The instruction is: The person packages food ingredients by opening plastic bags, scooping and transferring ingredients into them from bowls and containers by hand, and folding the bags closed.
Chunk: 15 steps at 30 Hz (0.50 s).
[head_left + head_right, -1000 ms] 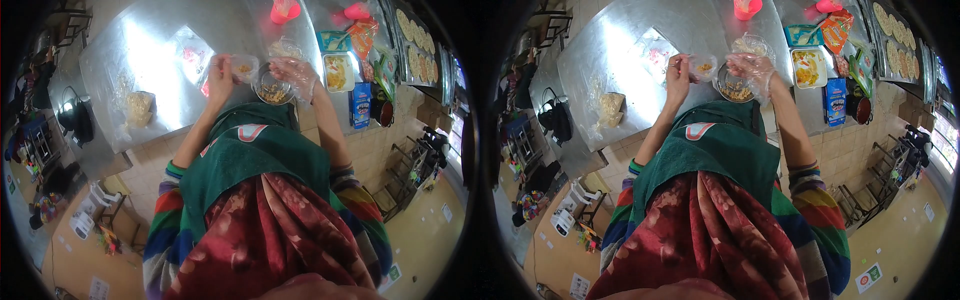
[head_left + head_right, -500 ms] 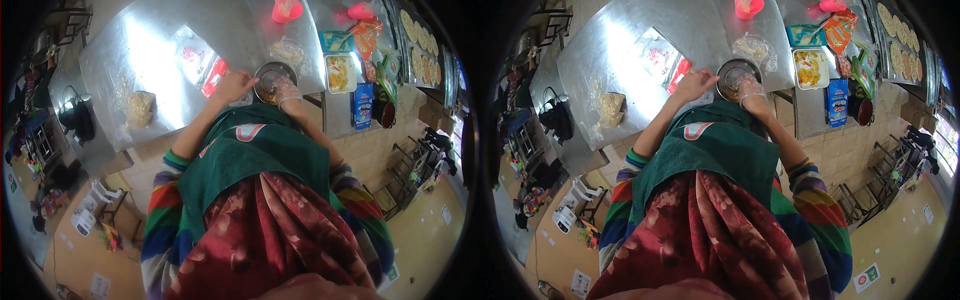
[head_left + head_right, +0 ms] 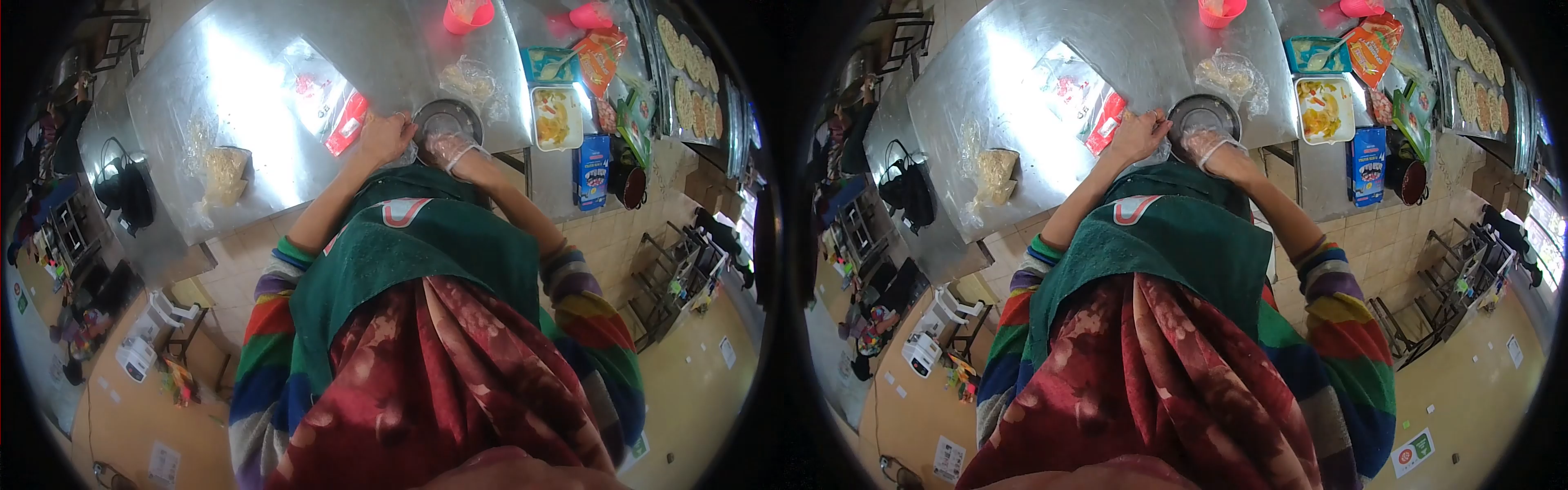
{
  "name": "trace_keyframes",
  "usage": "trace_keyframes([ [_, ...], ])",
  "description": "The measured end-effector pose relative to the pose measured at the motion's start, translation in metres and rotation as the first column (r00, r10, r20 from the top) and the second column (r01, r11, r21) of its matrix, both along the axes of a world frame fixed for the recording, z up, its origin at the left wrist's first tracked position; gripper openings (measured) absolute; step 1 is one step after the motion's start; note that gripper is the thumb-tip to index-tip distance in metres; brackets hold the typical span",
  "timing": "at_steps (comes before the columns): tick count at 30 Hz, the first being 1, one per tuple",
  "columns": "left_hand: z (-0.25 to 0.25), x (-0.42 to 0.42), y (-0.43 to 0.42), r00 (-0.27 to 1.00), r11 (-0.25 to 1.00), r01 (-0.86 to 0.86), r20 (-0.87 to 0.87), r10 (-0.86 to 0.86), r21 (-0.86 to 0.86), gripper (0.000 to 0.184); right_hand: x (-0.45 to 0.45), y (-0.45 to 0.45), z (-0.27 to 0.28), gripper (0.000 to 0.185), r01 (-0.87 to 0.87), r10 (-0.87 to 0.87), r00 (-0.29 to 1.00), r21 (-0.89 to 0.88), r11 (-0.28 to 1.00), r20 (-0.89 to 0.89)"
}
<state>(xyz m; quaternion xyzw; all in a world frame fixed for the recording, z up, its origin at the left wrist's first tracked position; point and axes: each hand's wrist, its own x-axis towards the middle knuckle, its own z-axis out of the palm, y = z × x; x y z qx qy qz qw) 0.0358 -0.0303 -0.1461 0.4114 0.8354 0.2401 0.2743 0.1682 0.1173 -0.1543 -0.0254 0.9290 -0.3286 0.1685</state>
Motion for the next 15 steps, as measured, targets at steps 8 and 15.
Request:
trace_keyframes([
  [8, 0.002, 0.002, 0.002, 1.0, 1.0, 0.003, -0.011, -0.003, -0.001, 0.024, -0.021, 0.039, 0.043, 0.025, 0.098, -0.108, 0.989, 0.11, 0.989, 0.097],
  [15, -0.004, 0.003, 0.001, 0.997, 1.0, 0.015, -0.072, -0.014, 0.014, 0.021, -0.019, 0.004, -0.007, 0.024, 0.025, 0.003, 0.983, 0.154, 0.988, -0.181],
])
